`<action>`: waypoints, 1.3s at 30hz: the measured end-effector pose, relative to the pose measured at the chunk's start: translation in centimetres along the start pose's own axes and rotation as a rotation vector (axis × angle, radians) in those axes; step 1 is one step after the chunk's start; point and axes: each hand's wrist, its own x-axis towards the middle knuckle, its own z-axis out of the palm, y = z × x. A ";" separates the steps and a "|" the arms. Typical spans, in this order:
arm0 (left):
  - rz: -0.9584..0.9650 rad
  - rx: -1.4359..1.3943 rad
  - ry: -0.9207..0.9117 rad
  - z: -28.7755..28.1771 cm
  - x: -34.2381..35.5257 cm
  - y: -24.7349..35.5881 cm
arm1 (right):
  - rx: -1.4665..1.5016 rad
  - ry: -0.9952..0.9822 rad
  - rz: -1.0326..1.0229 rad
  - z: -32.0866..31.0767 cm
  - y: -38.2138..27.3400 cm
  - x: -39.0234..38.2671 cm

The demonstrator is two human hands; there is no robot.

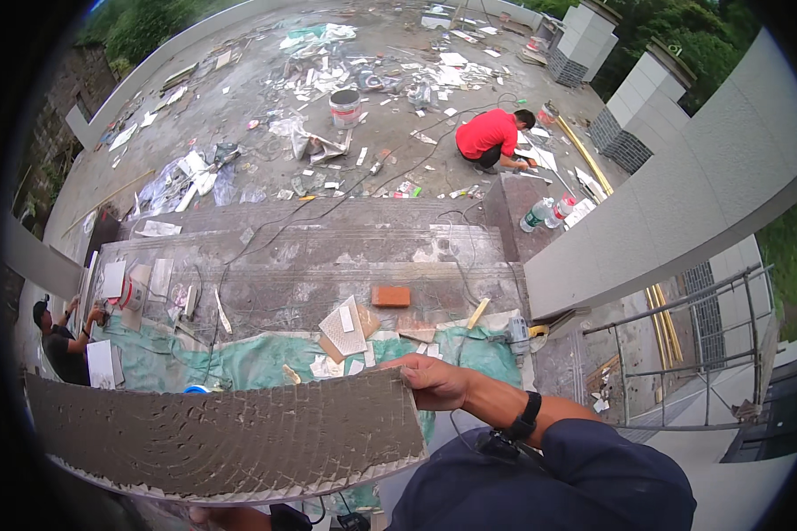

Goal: Applying mortar and installing tiles around a window frame on a balcony.

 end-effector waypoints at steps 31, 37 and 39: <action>-0.024 0.485 -1.911 53.9 1.1 -20.7 | -0.419 2.351 -0.575 10.8 33.5 -36.4; 0.514 0.792 -2.137 50.9 -1.8 -27.5 | -0.219 2.443 -0.105 15.6 40.7 -41.6; 0.489 0.966 -2.196 48.9 -1.7 -28.3 | -0.406 2.310 0.344 13.2 42.7 -42.2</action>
